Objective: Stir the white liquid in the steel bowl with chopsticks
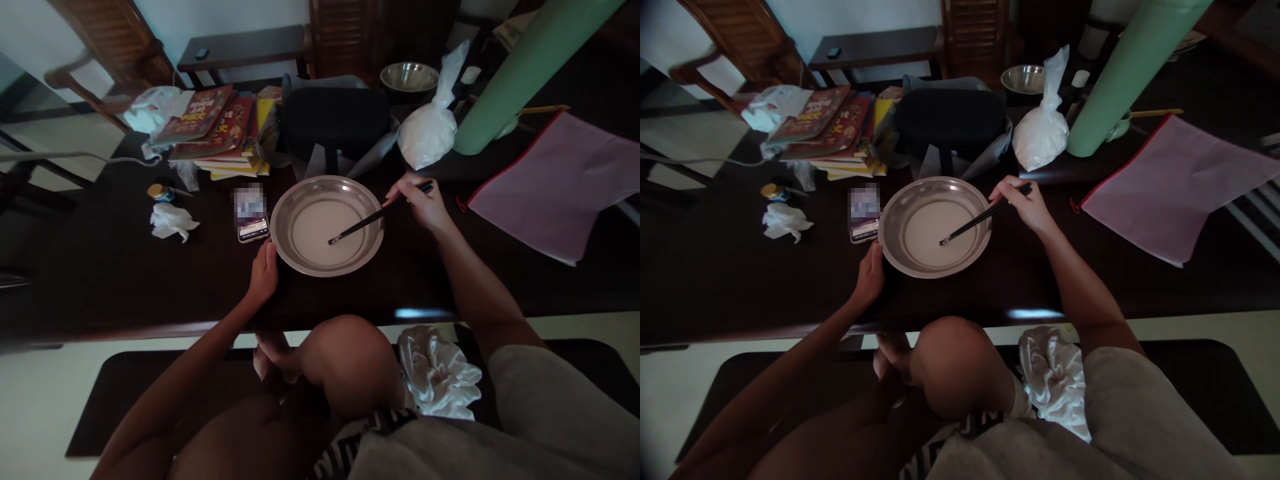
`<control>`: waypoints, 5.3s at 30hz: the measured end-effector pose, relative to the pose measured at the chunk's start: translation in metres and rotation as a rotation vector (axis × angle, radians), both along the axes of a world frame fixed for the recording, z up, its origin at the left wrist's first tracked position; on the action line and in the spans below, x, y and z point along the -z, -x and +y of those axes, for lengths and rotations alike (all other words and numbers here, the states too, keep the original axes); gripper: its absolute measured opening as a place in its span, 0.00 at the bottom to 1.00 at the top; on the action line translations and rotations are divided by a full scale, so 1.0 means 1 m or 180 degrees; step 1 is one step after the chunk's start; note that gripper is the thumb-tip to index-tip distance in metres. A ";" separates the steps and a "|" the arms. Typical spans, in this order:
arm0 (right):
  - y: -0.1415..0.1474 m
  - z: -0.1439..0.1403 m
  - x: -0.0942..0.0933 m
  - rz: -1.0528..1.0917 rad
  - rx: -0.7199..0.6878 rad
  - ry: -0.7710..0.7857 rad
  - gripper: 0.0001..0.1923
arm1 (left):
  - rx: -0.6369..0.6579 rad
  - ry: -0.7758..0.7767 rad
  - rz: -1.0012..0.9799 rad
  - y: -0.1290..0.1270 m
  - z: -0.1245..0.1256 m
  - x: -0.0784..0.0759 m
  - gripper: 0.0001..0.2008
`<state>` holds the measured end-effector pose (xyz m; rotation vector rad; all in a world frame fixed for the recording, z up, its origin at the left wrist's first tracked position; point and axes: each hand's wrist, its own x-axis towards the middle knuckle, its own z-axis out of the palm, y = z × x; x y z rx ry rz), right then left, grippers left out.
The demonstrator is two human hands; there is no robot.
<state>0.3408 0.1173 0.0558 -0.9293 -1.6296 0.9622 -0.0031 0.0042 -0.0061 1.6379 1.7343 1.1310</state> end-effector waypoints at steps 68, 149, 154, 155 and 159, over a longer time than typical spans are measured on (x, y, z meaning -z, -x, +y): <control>-0.001 -0.001 -0.002 0.0010 0.0039 0.0038 0.23 | 0.0007 0.0030 0.0015 -0.001 0.000 0.000 0.33; -0.003 0.002 -0.012 -0.0081 -0.0223 -0.0234 0.22 | -0.0053 -0.0003 0.0199 -0.002 0.010 -0.003 0.30; -0.001 0.000 -0.012 -0.0303 -0.0659 -0.0163 0.22 | -0.0051 0.0033 0.0275 -0.001 0.010 -0.004 0.31; 0.001 -0.001 -0.012 -0.0397 -0.0759 -0.0191 0.22 | -0.0045 0.0034 0.0272 -0.001 0.010 -0.004 0.31; 0.001 -0.001 -0.013 -0.0268 -0.0554 -0.0227 0.22 | -0.0042 0.0049 0.0228 -0.001 0.011 -0.005 0.33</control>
